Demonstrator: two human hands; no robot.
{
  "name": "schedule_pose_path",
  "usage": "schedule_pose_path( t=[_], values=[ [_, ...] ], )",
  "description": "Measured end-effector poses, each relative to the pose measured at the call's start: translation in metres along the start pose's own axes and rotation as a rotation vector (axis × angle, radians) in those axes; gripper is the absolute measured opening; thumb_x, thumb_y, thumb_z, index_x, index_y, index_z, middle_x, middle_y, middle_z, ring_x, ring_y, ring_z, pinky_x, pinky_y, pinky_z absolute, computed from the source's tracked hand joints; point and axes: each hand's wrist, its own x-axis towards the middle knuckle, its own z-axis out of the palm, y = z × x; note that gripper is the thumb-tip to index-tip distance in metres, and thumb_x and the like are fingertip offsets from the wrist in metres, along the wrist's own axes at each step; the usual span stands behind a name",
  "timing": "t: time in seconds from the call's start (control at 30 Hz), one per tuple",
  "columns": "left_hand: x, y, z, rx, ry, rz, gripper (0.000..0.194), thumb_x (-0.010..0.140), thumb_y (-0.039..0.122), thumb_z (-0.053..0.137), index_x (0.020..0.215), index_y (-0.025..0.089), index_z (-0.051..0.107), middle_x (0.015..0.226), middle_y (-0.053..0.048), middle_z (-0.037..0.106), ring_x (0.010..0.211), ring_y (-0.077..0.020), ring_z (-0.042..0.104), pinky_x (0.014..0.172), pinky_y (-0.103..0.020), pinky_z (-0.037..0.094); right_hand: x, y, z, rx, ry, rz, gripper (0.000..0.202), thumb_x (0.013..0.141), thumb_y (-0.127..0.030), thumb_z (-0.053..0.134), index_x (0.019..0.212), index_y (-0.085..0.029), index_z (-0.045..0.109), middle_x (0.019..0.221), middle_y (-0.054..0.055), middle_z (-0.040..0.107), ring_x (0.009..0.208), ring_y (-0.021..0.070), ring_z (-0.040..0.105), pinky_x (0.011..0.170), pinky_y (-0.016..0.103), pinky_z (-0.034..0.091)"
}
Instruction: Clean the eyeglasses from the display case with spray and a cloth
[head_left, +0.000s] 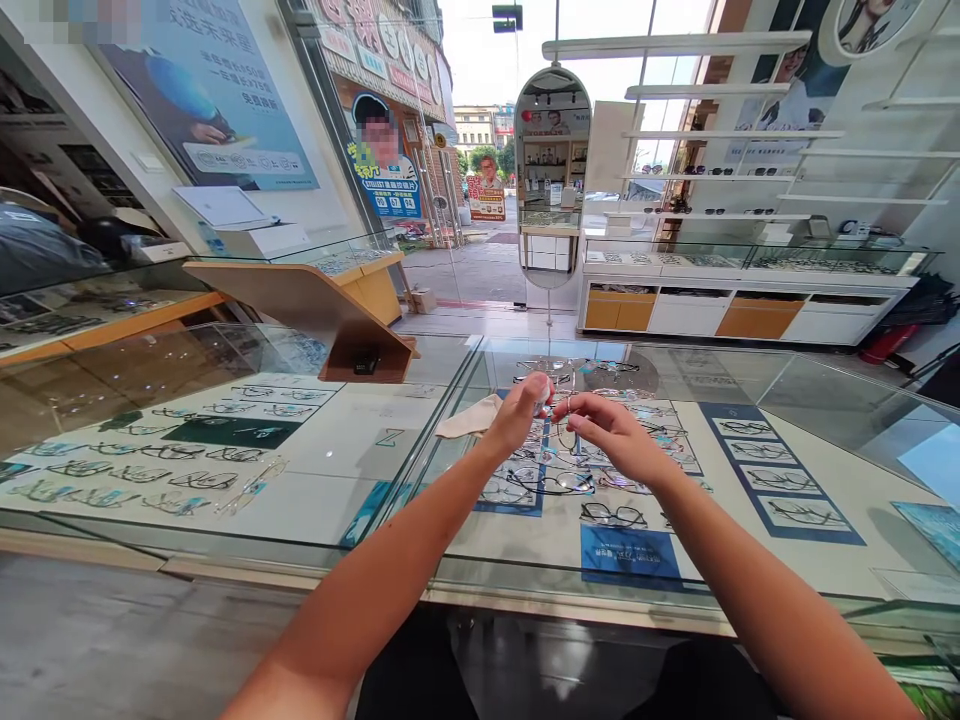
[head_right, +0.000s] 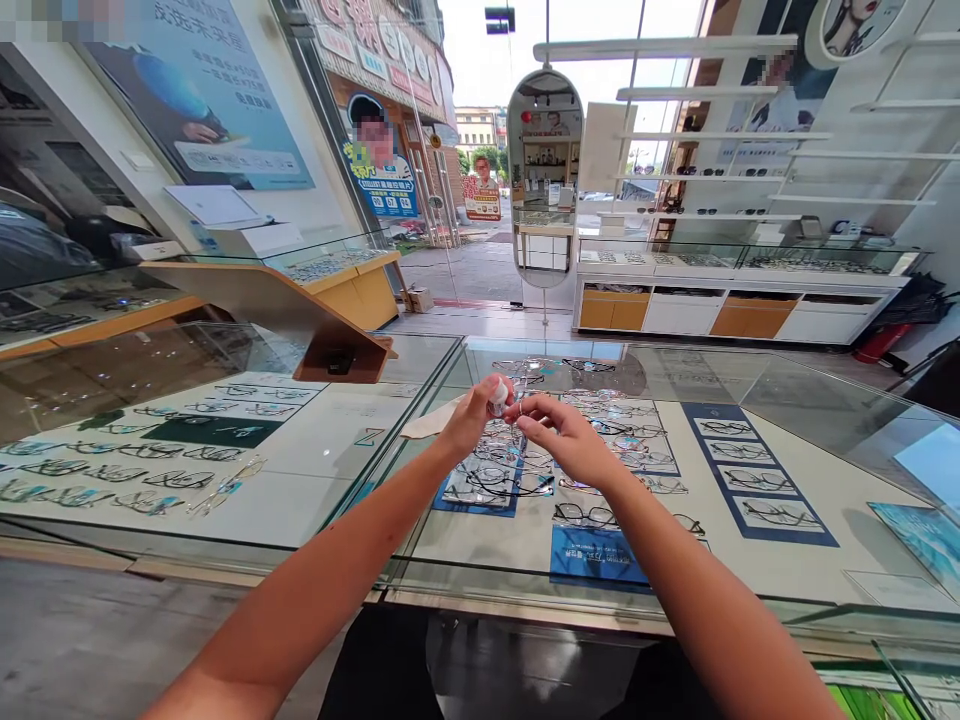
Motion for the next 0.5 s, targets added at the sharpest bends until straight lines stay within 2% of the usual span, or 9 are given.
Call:
schedule_pose_path(
  t=[0.17, 0.3, 0.5],
  values=[
    [0.000, 0.005, 0.002, -0.029, 0.040, -0.018, 0.063, 0.087, 0.085, 0.054, 0.086, 0.023, 0.059, 0.084, -0.003, 0.056, 0.076, -0.0193, 0.054, 0.074, -0.034, 0.051, -0.001, 0.000, -0.001, 0.025, 0.011, -0.002, 0.029, 0.103, -0.054, 0.066, 0.116, -0.031, 0.076, 0.119, 0.005, 0.079, 0.108, 0.0234, 0.070, 0.097, 0.042, 0.054],
    [-0.001, 0.010, 0.001, 0.011, 0.057, -0.010, 0.062, 0.086, 0.084, 0.054, 0.082, 0.023, 0.059, 0.086, -0.005, 0.057, 0.082, -0.0214, 0.054, 0.076, -0.034, 0.052, 0.001, 0.004, -0.005, 0.043, 0.108, 0.017, 0.034, 0.101, -0.059, 0.067, 0.116, -0.029, 0.075, 0.121, 0.006, 0.079, 0.105, 0.0241, 0.070, 0.097, 0.043, 0.057],
    [-0.005, 0.002, 0.004, 0.190, -0.059, 0.080, 0.059, 0.091, 0.079, 0.053, 0.076, 0.023, 0.056, 0.079, -0.003, 0.053, 0.076, -0.0206, 0.048, 0.070, -0.034, 0.046, 0.006, 0.011, -0.008, 0.074, 0.240, 0.009, 0.042, 0.098, -0.063, 0.067, 0.117, -0.026, 0.075, 0.119, 0.008, 0.080, 0.103, 0.0243, 0.070, 0.094, 0.042, 0.058]
  ],
)
